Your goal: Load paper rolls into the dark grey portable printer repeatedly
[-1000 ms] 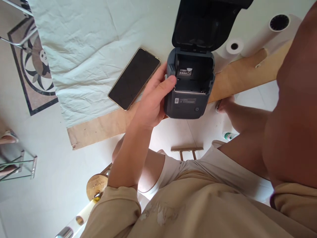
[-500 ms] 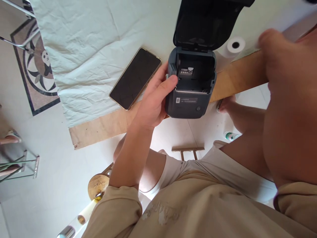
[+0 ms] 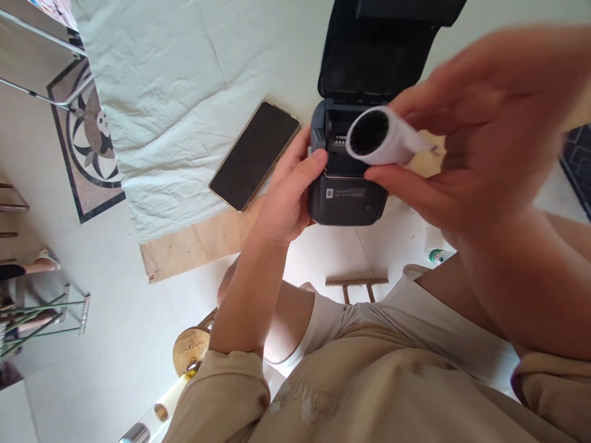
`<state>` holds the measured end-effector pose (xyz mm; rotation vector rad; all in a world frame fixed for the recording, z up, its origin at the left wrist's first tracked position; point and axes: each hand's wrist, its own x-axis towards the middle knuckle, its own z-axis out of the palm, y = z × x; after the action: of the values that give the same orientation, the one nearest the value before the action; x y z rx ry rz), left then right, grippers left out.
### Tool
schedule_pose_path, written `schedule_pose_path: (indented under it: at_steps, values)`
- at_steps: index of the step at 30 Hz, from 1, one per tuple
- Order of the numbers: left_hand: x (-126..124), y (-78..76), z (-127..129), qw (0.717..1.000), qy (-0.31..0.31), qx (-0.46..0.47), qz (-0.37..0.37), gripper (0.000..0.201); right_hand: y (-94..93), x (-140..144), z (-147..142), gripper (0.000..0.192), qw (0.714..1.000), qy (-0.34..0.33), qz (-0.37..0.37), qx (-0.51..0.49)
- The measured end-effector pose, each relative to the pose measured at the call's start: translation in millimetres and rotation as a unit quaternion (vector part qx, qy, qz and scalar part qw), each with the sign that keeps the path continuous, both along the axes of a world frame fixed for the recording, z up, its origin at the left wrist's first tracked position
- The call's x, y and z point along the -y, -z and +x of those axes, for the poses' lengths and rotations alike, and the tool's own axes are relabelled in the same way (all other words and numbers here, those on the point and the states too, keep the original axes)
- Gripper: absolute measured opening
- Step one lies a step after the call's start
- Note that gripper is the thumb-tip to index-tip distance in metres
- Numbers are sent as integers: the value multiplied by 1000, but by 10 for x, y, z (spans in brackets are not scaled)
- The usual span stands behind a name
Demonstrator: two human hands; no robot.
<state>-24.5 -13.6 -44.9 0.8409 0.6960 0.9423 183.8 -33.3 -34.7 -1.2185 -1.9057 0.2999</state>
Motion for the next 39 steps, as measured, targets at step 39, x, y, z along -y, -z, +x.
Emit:
schedule_pose_path:
  at_steps: [39]
  values:
    - [41,-24,-15,997,-8,-70,16,55,-112,-2,-26,15,979,-28,177,99]
